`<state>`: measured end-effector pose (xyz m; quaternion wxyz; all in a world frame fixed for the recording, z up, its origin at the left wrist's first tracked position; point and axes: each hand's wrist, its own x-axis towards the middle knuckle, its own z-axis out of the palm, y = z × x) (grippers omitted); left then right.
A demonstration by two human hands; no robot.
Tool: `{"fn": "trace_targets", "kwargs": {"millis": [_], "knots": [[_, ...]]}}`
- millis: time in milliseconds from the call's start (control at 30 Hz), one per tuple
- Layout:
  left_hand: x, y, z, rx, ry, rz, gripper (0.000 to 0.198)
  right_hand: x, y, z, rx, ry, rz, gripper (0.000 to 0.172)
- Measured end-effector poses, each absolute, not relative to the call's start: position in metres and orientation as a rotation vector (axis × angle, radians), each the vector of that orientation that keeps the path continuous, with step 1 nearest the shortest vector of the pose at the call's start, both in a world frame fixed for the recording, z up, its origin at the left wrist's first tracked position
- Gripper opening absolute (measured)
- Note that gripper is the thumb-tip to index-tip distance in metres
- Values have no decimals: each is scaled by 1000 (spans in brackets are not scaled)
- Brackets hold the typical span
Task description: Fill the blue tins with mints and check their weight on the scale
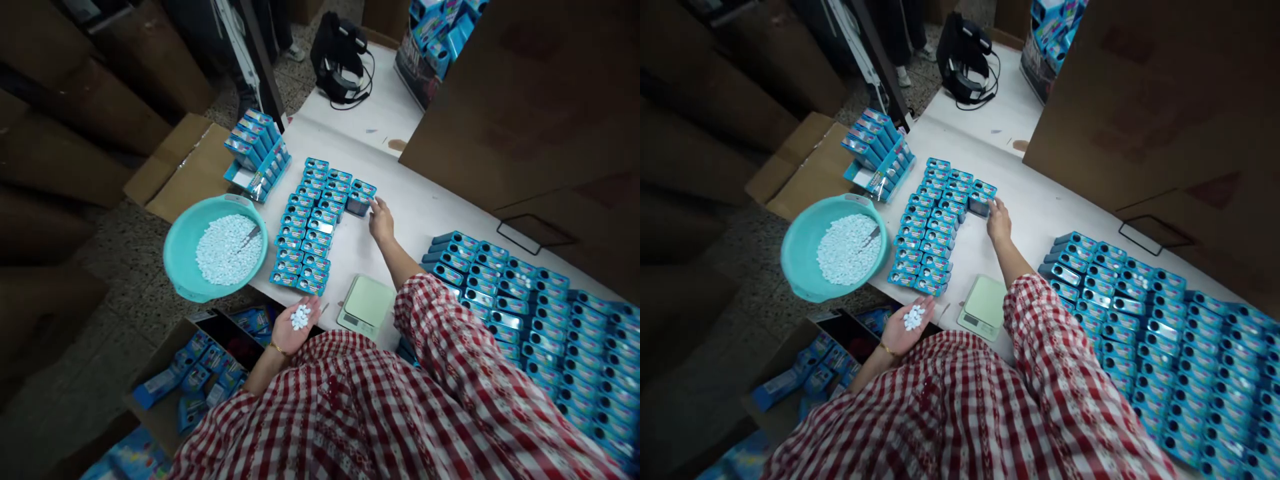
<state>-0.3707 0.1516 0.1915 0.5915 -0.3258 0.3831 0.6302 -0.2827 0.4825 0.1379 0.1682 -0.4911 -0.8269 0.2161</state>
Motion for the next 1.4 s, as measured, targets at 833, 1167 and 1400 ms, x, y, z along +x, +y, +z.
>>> {"fn": "trace_targets", "kwargs": {"millis": [833,1167,1400], "knots": [[-342,179,199,-551,975,1101,24,17,161,162,-1594,-2944,243,27],[-360,158,190,-573,946,1206,21,-66,198,223,-1229,-2915,255,23],[-349,154,193,-584,882,1214,22,-151,259,190,-1044,-3058,214,24]]}}
